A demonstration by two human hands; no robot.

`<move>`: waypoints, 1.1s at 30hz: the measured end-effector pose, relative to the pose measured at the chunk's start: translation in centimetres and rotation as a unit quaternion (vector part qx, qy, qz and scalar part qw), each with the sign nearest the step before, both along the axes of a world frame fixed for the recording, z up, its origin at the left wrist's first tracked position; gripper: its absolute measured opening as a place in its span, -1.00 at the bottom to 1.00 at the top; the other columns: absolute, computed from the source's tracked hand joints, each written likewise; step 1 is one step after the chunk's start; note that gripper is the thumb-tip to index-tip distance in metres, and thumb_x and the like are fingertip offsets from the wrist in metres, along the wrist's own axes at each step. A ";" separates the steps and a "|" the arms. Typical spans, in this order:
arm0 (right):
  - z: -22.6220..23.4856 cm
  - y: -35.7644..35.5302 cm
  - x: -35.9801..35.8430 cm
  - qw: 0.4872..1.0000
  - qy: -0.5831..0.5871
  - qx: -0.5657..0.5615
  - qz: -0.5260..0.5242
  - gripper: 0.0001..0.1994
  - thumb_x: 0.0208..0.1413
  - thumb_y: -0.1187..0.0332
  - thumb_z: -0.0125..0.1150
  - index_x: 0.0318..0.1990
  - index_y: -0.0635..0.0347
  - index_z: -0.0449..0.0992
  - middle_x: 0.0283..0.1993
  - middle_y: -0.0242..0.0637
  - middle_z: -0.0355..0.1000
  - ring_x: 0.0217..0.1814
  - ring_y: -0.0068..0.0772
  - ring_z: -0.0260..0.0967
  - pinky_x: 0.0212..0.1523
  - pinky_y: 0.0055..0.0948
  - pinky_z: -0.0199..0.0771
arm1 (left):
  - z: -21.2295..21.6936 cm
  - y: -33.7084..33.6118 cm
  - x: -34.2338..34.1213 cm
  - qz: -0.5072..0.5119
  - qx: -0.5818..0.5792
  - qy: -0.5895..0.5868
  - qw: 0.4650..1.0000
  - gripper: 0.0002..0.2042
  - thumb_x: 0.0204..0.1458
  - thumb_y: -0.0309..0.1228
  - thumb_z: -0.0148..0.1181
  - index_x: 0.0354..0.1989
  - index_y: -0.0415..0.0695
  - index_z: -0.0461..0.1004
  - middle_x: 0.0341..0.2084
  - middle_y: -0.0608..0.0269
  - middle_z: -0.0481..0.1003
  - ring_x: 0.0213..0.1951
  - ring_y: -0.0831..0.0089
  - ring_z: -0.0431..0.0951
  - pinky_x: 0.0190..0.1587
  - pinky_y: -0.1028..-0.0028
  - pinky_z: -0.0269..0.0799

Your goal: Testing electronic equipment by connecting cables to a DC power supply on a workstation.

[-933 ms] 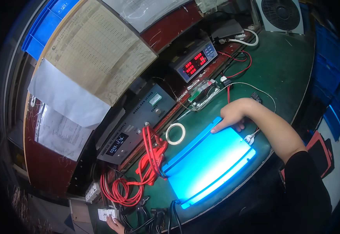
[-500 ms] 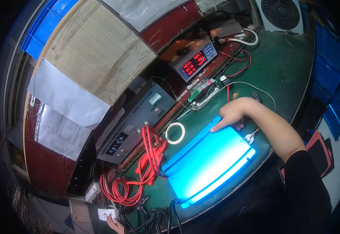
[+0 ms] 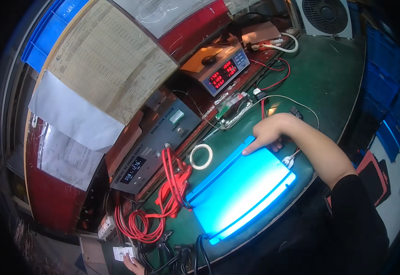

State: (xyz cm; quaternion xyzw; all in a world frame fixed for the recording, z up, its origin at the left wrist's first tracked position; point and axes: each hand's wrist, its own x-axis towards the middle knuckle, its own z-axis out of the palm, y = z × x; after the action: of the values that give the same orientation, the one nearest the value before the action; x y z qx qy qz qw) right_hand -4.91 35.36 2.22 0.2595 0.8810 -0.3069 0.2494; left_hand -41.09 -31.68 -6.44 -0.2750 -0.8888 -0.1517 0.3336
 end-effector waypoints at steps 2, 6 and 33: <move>-0.1 0.0 -0.2 1.000 0.001 0.000 0.003 -0.10 0.09 -0.51 -0.07 -0.64 0.33 0.60 -0.60 -0.24 0.55 -0.54 -0.38 0.55 -0.38 -0.39 0.58 | -0.1 -0.4 -0.1 0.001 0.001 -0.004 1.000 -0.51 0.34 -0.07 -0.06 0.17 -0.25 0.48 0.19 -0.18 0.41 0.25 -0.13 0.34 0.32 0.00 0.18; -0.1 0.0 -0.1 1.000 -0.002 0.000 -0.003 -0.10 0.09 -0.51 -0.07 -0.63 0.32 0.60 -0.59 -0.24 0.55 -0.55 -0.38 0.55 -0.38 -0.38 0.58 | 0.3 0.6 0.4 0.008 0.007 -0.012 1.000 -0.51 0.34 -0.07 -0.06 0.17 -0.24 0.48 0.19 -0.18 0.41 0.25 -0.13 0.34 0.32 -0.01 0.17; -0.3 -0.3 -0.6 1.000 0.005 -0.002 -0.026 -0.14 0.10 -0.48 -0.02 -0.58 0.32 0.60 -0.58 -0.24 0.55 -0.56 -0.38 0.55 -0.44 -0.40 0.57 | -2.7 -3.5 -2.5 0.034 0.028 -0.086 0.995 -0.59 0.31 -0.31 -0.02 0.30 -0.11 0.37 0.37 -0.09 0.21 0.42 -0.15 0.05 0.43 -0.01 -0.09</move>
State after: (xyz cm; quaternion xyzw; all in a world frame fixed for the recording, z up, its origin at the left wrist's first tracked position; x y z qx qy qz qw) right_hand -5.54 35.11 1.95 0.2803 0.8746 -0.3164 0.2375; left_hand -43.63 -35.16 -9.17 -0.2209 -0.9185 -0.1876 0.2688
